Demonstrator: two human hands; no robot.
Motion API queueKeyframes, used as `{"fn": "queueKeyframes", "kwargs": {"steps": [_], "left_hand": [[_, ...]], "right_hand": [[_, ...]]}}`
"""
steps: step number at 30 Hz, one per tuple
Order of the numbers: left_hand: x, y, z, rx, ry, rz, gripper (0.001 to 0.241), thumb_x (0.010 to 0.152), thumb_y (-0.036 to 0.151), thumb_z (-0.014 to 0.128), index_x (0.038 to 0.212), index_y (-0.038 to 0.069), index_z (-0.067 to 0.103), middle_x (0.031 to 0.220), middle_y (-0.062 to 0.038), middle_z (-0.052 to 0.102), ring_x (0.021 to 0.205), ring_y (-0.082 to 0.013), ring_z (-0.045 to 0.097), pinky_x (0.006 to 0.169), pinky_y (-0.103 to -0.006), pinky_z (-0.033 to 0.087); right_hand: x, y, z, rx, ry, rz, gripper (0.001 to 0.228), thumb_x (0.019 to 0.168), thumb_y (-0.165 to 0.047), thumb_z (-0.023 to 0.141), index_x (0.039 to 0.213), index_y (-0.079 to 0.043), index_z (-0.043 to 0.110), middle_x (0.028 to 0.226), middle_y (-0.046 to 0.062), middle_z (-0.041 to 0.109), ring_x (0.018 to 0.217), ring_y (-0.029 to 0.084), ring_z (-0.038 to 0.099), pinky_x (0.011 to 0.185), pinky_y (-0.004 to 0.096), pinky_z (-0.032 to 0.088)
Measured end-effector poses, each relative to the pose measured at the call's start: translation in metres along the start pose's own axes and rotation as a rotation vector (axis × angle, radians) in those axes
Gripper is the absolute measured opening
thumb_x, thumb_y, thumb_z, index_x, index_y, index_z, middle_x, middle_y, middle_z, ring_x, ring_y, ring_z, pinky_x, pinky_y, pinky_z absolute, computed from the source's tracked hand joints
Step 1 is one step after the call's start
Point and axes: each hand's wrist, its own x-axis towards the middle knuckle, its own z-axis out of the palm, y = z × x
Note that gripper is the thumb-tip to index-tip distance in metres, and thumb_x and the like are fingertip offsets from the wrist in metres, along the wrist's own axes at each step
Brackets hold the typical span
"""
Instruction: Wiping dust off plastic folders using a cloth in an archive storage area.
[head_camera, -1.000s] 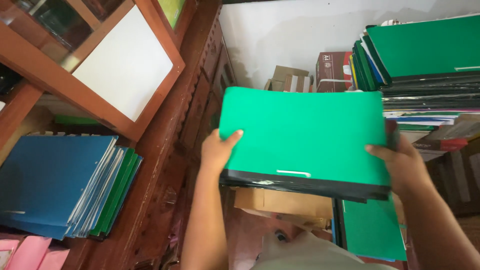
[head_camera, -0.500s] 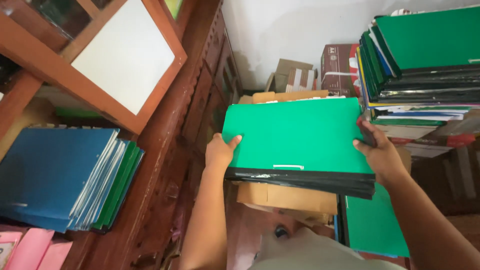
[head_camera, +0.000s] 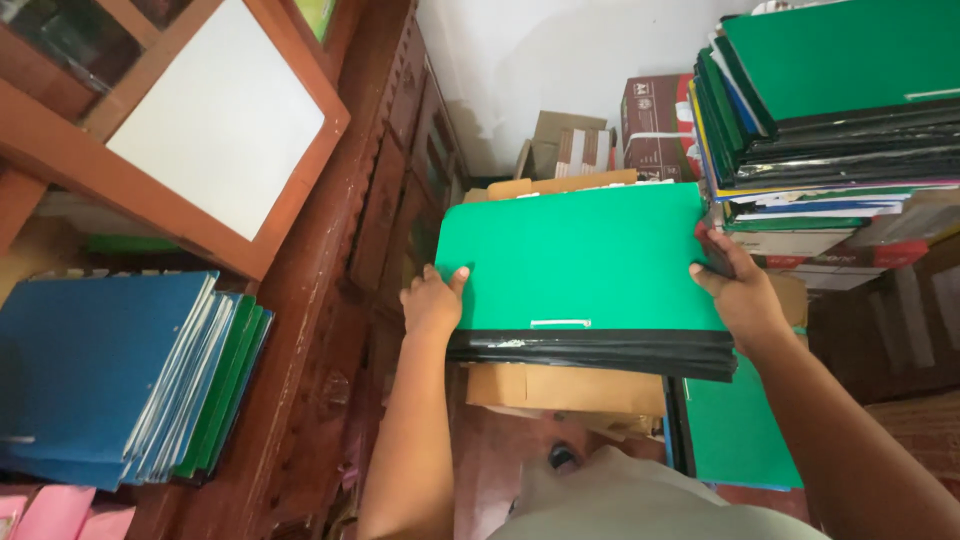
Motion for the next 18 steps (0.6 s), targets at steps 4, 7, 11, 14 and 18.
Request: {"fn": "queueKeyframes", "kwargs": {"steps": [4, 7, 11, 14, 18], "left_hand": [[-0.025, 0.032, -0.040, -0.128, -0.048, -0.144, 0.091, 0.099, 0.069, 0.036, 0.160, 0.002, 0.025, 0.149, -0.024, 0.045, 0.124, -0.0457, 0.047, 0.104, -0.0556, 0.041], [-0.026, 0.044, -0.026, -0.098, 0.238, -0.010, 0.090, 0.097, 0.068, 0.046, 0.157, 0.002, 0.032, 0.153, -0.026, 0.040, 0.136, -0.0472, 0.038, 0.112, -0.0599, 0.030], [-0.050, 0.097, -0.043, -0.169, 0.452, 0.308, 0.082, 0.097, 0.058, 0.057, 0.149, -0.002, 0.041, 0.149, -0.036, 0.042, 0.134, -0.0597, 0.039, 0.112, -0.0636, 0.033], [-0.076, 0.144, -0.059, -0.265, 0.370, 0.454, 0.079, 0.096, 0.055, 0.061, 0.151, 0.001, 0.040, 0.153, -0.034, 0.038, 0.140, -0.0590, 0.032, 0.112, -0.0654, 0.031], [-0.097, 0.194, -0.055, -0.364, 0.367, 0.659, 0.073, 0.095, 0.051, 0.066, 0.145, 0.001, 0.047, 0.153, -0.031, 0.042, 0.144, -0.0573, 0.031, 0.115, -0.0645, 0.032]], "right_hand": [[-0.010, -0.017, -0.014, 0.058, 0.119, 0.214, 0.036, 0.108, -0.017, 0.046, 0.141, -0.020, 0.060, 0.141, -0.009, 0.060, 0.104, 0.006, 0.050, 0.093, 0.026, 0.040], [0.009, 0.041, -0.049, -0.108, 0.202, 0.180, 0.030, 0.112, -0.032, 0.050, 0.124, -0.007, 0.061, 0.098, 0.013, 0.062, 0.084, 0.026, 0.055, 0.077, 0.040, 0.044], [0.027, 0.091, -0.089, 0.466, 0.183, 0.241, 0.021, 0.106, -0.022, 0.058, 0.120, -0.007, 0.062, 0.099, 0.006, 0.066, 0.082, 0.017, 0.060, 0.070, 0.030, 0.048], [0.019, 0.104, -0.111, 0.813, 0.163, 0.363, 0.020, 0.100, -0.016, 0.057, 0.113, -0.001, 0.058, 0.108, 0.014, 0.070, 0.088, 0.027, 0.070, 0.075, 0.036, 0.055], [-0.002, 0.117, -0.140, 0.867, 0.049, 0.328, 0.053, 0.088, -0.011, 0.049, 0.138, 0.004, 0.055, 0.123, 0.017, 0.067, 0.102, 0.030, 0.066, 0.090, 0.042, 0.050]]}}
